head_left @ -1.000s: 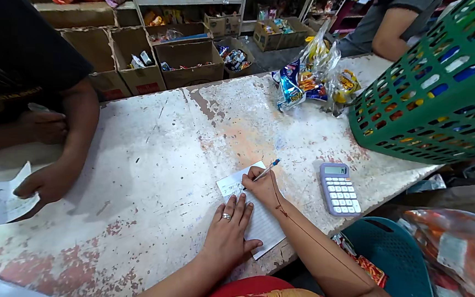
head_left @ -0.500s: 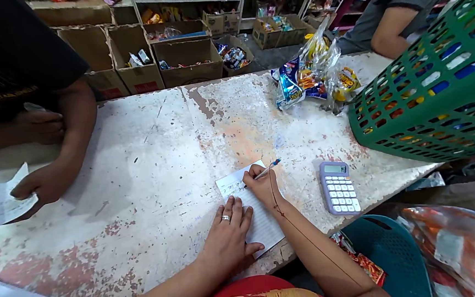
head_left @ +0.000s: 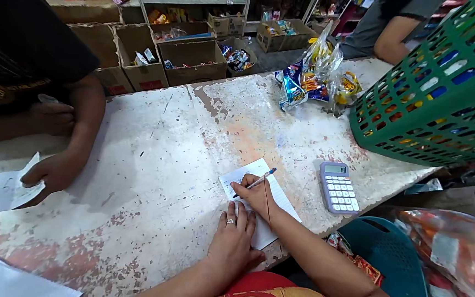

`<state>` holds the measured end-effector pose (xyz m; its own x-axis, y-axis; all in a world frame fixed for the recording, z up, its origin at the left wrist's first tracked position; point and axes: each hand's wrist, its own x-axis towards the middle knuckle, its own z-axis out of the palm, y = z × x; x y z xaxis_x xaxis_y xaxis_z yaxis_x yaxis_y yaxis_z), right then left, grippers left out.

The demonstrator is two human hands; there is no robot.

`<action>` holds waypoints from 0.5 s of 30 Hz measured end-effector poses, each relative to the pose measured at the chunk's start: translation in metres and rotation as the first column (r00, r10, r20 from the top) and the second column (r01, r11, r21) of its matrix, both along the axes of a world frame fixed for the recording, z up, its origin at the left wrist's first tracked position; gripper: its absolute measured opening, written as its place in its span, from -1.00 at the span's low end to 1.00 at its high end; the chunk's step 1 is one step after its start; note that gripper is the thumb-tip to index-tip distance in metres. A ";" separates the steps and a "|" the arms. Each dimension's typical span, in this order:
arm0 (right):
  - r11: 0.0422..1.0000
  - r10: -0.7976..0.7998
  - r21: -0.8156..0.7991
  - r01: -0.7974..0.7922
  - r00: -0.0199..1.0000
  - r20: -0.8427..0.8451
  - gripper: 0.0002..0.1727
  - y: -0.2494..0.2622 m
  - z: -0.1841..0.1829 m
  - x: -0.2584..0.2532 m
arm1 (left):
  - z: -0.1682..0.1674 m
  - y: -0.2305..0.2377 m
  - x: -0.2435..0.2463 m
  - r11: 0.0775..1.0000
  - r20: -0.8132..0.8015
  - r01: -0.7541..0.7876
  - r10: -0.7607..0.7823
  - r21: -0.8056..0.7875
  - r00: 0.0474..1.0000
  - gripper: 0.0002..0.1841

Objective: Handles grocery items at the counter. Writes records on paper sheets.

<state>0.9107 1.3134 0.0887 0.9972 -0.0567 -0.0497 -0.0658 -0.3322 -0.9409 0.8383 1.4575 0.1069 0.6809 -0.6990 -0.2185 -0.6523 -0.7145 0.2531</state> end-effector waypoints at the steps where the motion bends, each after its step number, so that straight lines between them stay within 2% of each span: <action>1: 1.000 -0.010 -0.013 0.011 1.000 0.021 -0.61 0.002 -0.003 0.000 | 0.002 0.000 0.001 1.000 -0.013 0.005 -0.005 0.013 1.000 0.03; 7: 0.988 -0.015 -0.155 0.021 0.999 0.044 -0.61 0.006 -0.005 0.000 | 0.003 -0.001 0.004 1.000 0.024 0.018 -0.018 0.024 1.000 -0.01; 12: 0.988 -0.008 -0.155 0.010 1.000 0.016 -0.61 0.003 -0.001 0.001 | -0.002 0.000 0.004 1.000 0.099 -0.004 0.006 -0.019 0.995 0.00; 15: 0.993 -0.066 -0.096 0.073 0.995 0.070 -0.60 -0.006 -0.002 0.003 | -0.007 0.001 0.007 0.998 0.123 -0.014 0.021 -0.059 0.992 0.01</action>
<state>0.9134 1.3071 0.0871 0.9915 -0.1275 0.0263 -0.0299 -0.4200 -0.9070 0.8448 1.4589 0.0996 0.7124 -0.6958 -0.0913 -0.6687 -0.7125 0.2124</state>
